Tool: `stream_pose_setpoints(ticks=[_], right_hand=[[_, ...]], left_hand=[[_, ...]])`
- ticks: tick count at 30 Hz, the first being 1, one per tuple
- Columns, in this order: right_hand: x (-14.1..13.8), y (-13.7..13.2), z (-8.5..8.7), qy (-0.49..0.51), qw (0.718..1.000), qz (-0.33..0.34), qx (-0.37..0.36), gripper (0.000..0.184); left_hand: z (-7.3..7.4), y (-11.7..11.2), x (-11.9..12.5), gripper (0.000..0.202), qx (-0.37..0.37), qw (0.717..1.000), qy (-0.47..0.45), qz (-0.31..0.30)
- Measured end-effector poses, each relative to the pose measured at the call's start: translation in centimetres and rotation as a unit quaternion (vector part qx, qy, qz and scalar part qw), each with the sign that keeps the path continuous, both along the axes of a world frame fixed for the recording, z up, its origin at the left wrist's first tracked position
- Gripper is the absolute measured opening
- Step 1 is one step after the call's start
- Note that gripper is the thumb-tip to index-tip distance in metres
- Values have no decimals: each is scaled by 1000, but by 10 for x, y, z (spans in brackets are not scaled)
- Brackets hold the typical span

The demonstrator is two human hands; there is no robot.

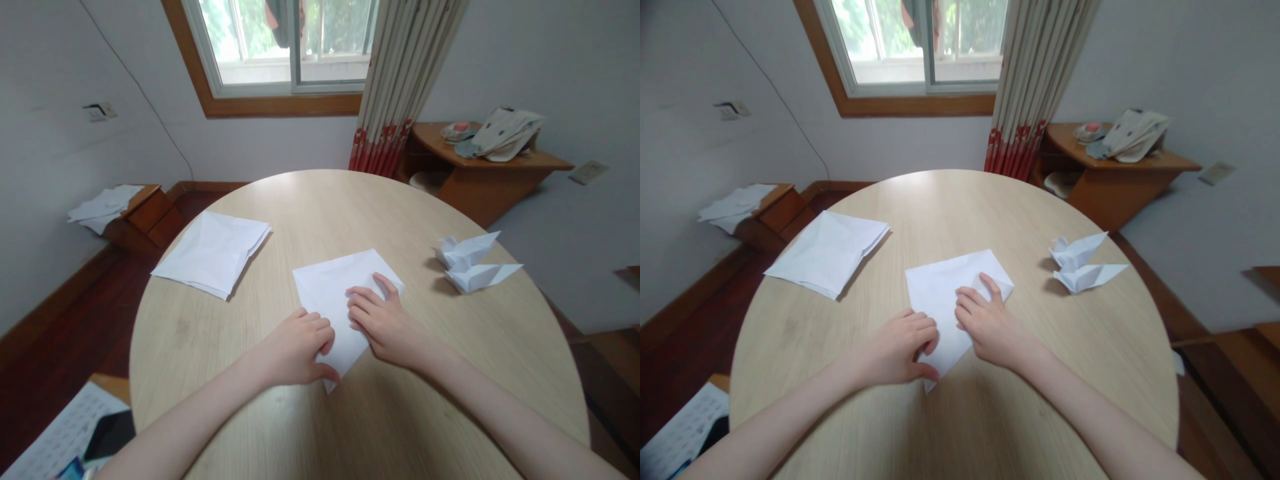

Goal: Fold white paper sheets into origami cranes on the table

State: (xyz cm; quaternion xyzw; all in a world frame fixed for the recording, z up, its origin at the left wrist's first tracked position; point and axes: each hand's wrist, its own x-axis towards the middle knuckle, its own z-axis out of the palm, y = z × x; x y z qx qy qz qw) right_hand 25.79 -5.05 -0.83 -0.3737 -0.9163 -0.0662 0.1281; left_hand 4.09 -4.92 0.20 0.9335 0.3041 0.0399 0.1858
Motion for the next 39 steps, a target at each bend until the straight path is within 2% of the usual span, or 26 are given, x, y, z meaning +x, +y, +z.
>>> stream_pose_setpoints(ticks=[5,10,14,20,29,34,39], right_hand=[[0,0,-1,2,1000,-5,1,13],[-1,0,-2,-4,1000,-5,7,10],[-2,0,-2,-10,1000,-3,8,9],[-2,3,-4,18,1000,8,17,10],[0,3,-5,45,999,13,15,11],[-2,4,-2,36,999,10,33,10],[-4,5,-6,39,996,5,77,23]], left_hand=[[0,1,0,45,-15,1000,-16,-1],[0,1,0,43,-12,1000,-14,-13],[-1,0,0,43,17,999,-13,-27],[-2,-1,1,55,66,997,-11,-33],[-6,2,-2,64,90,994,-8,-57],[-5,0,0,63,97,994,7,-49],[-6,-5,5,64,119,992,42,-23]])
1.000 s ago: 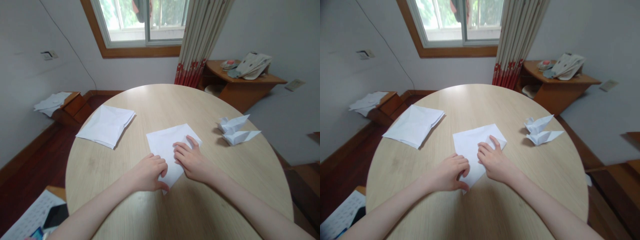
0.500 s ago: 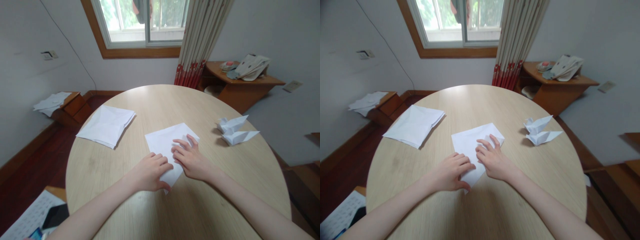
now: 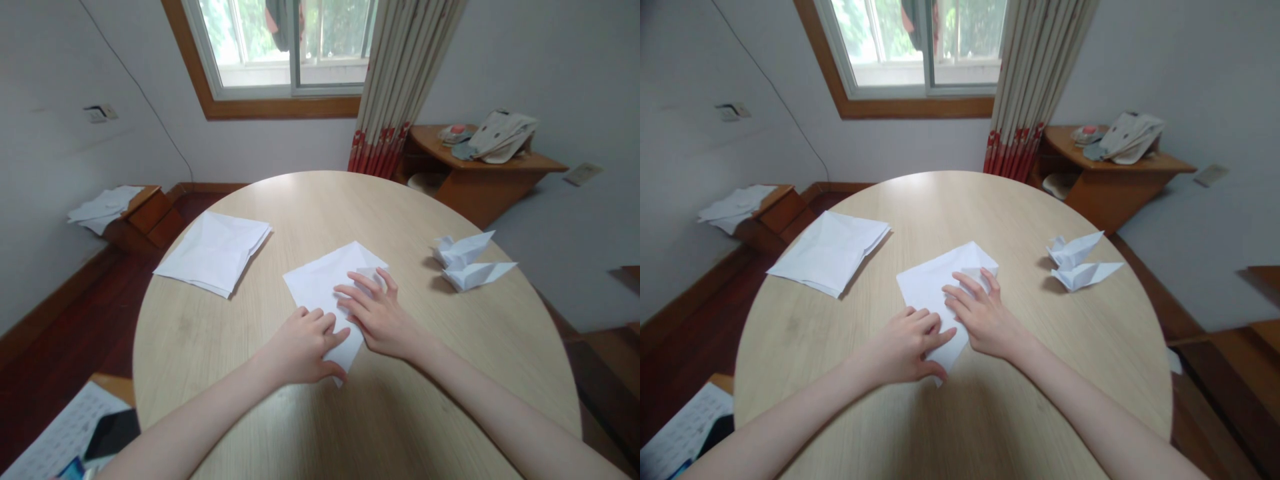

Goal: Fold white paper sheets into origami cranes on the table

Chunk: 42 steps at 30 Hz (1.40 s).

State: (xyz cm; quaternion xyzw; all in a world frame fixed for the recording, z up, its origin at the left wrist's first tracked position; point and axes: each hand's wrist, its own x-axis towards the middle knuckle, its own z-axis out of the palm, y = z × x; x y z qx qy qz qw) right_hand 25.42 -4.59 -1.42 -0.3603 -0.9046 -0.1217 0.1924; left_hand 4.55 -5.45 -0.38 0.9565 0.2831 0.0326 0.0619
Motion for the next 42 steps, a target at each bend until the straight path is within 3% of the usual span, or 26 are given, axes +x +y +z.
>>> stream_pose_setpoints(ticks=[7,14,31,36,40,42], right_hand=[[-1,1,-5,27,998,-11,50,45],[7,3,-1,27,999,-4,17,51],[16,9,1,35,999,9,17,68],[15,8,2,61,998,-2,18,56],[13,8,3,79,996,-26,4,31],[13,7,4,44,997,-59,-21,18]], left_hand=[[-1,-4,3,66,12,1000,13,26],[2,-6,4,67,0,999,18,45],[4,-8,4,65,43,997,40,55],[-1,-2,2,58,59,998,21,24],[-5,7,-1,32,84,996,-3,-9],[-7,10,-1,28,90,996,-16,-13]])
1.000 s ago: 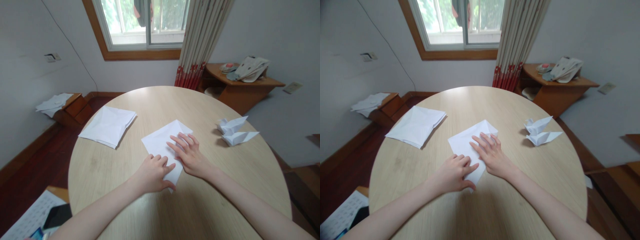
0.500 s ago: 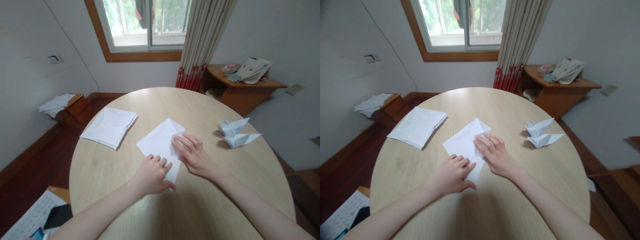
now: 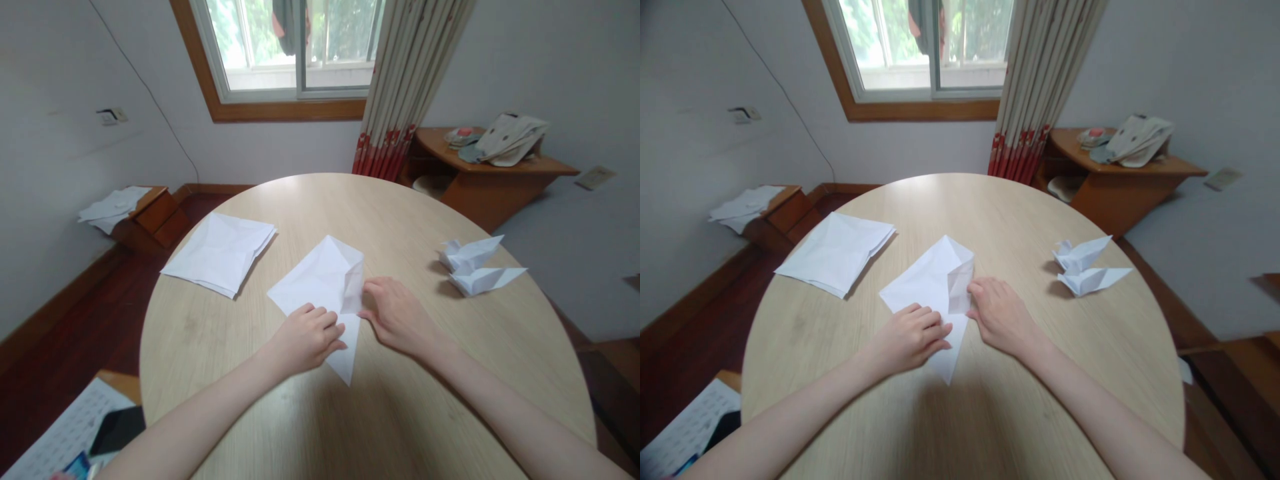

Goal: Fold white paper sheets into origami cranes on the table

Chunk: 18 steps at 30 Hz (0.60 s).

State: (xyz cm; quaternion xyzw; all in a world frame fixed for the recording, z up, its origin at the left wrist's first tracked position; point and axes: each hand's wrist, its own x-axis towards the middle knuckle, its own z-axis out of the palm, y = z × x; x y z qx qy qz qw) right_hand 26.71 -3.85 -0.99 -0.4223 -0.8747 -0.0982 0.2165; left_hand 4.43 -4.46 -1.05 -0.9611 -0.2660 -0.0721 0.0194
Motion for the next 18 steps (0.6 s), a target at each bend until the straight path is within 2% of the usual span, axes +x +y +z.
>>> stream_pose_setpoints(ticks=[2,4,7,11,18], right_hand=[[0,-1,1,-53,998,-35,-32,19],[0,-2,1,-91,993,-62,-52,28],[-2,-2,0,-109,988,-86,-71,34],[-6,-2,-2,-118,986,-79,-88,34],[-7,-2,-1,-127,981,-67,-130,33]], left_hand=[[0,1,0,27,-1,1000,-6,12],[1,1,0,27,-6,999,-5,33],[3,0,0,33,-17,998,2,58],[4,-1,0,44,-37,996,17,77],[2,1,0,45,-77,991,10,113]])
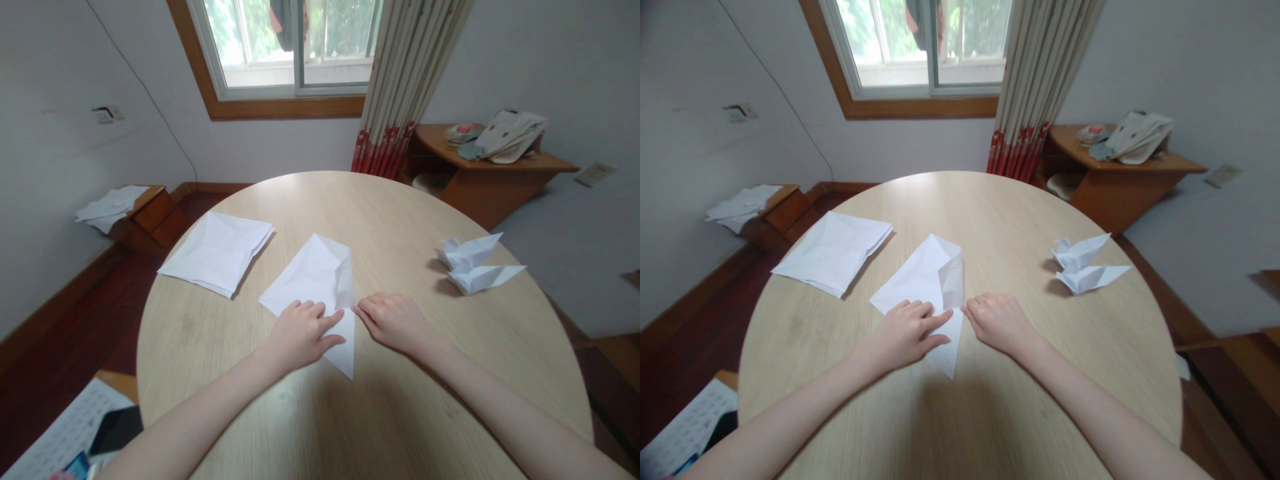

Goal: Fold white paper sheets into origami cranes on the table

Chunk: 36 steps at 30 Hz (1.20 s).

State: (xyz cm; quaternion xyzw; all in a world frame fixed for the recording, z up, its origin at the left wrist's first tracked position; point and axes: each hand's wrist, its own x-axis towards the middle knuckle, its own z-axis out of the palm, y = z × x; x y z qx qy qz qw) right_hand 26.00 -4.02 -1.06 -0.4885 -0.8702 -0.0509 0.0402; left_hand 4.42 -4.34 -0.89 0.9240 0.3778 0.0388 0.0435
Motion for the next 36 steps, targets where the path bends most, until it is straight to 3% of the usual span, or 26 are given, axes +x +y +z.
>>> stream_pose_setpoints(ticks=[7,19,36], right_hand=[[2,0,2,-3,998,44,-36,33],[-1,-10,8,29,988,120,-87,29],[-8,-25,2,70,971,186,-137,26]], left_hand=[[-2,8,-6,33,-47,998,-42,-14],[2,7,-5,32,-42,998,-53,-10],[3,6,-4,32,-39,998,-42,-6]])
